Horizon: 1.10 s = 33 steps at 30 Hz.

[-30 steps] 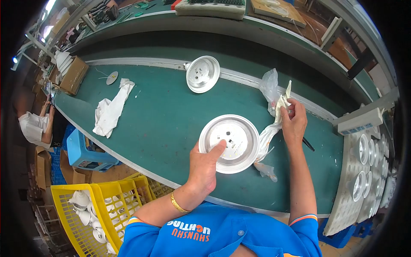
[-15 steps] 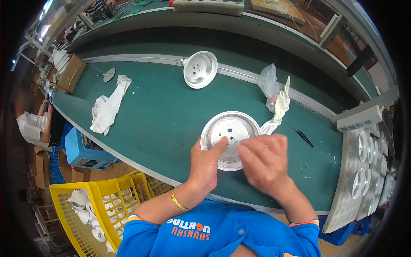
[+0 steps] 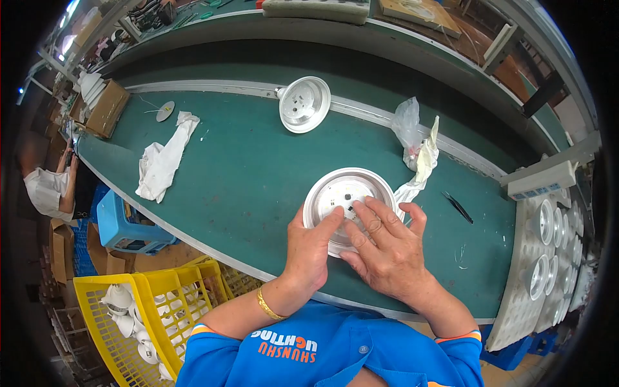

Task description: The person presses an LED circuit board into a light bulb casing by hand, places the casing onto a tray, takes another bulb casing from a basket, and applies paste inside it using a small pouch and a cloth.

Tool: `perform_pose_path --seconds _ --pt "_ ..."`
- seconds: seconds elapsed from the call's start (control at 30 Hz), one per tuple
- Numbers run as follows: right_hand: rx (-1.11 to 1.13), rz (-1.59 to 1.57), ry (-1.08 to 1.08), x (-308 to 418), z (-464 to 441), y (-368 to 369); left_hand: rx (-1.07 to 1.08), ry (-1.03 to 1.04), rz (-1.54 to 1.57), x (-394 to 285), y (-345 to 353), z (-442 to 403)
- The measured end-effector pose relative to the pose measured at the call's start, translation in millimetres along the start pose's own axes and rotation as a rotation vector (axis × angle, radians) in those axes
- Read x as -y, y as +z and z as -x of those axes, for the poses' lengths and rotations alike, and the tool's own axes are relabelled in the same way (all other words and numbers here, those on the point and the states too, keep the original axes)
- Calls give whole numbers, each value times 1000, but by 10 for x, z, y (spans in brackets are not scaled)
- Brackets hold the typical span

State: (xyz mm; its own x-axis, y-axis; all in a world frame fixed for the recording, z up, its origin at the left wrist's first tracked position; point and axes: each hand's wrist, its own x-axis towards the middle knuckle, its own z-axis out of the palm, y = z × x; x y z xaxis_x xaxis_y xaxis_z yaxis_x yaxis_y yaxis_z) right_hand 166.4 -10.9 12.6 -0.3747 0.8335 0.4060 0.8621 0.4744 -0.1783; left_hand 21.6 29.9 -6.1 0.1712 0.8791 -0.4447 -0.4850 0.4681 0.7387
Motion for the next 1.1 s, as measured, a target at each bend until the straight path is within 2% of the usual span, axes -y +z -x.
perform_pose_path --seconds 1.1 --pt "57 -47 -8 29 -75 109 14 43 24 -87 -91 9"
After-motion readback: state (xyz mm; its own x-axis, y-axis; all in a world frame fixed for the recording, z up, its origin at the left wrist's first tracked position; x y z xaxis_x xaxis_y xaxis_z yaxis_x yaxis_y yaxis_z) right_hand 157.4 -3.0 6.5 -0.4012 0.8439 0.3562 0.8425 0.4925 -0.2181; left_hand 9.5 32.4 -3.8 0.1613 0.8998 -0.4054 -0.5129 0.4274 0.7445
